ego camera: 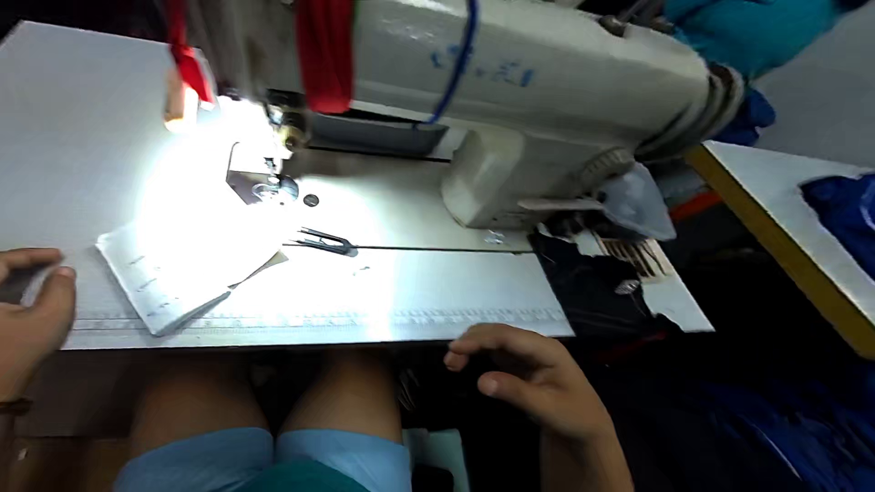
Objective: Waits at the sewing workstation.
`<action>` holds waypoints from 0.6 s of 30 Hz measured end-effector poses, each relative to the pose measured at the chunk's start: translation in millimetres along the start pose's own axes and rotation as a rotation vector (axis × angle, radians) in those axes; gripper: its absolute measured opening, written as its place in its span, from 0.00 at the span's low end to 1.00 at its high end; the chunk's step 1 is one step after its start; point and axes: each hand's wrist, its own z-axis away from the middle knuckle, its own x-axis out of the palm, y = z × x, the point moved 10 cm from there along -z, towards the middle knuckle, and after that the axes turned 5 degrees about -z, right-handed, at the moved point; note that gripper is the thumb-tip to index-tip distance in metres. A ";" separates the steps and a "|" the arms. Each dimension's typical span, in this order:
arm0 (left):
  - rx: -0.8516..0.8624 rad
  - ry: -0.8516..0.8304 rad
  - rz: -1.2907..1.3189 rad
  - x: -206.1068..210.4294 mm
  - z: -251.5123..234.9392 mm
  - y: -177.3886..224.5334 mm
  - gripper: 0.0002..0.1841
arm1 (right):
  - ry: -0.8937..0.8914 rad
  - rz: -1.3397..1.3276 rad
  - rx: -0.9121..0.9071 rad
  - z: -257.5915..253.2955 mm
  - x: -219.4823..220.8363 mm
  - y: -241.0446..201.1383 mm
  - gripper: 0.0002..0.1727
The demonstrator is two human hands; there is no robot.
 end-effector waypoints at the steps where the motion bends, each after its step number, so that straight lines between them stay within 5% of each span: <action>1: 0.007 0.031 0.013 -1.9 -0.5 -5.6 0.26 | 0.067 0.031 -0.023 -5.6 -2.8 0.7 0.15; 8: 0.062 0.066 -0.050 -0.1 -0.8 -22.3 0.25 | 0.362 0.116 -0.081 -50.7 9.3 37.1 0.15; 18: 0.076 0.078 -0.090 -5.3 5.3 -14.0 0.22 | 0.261 0.274 0.088 -62.4 12.2 45.7 0.20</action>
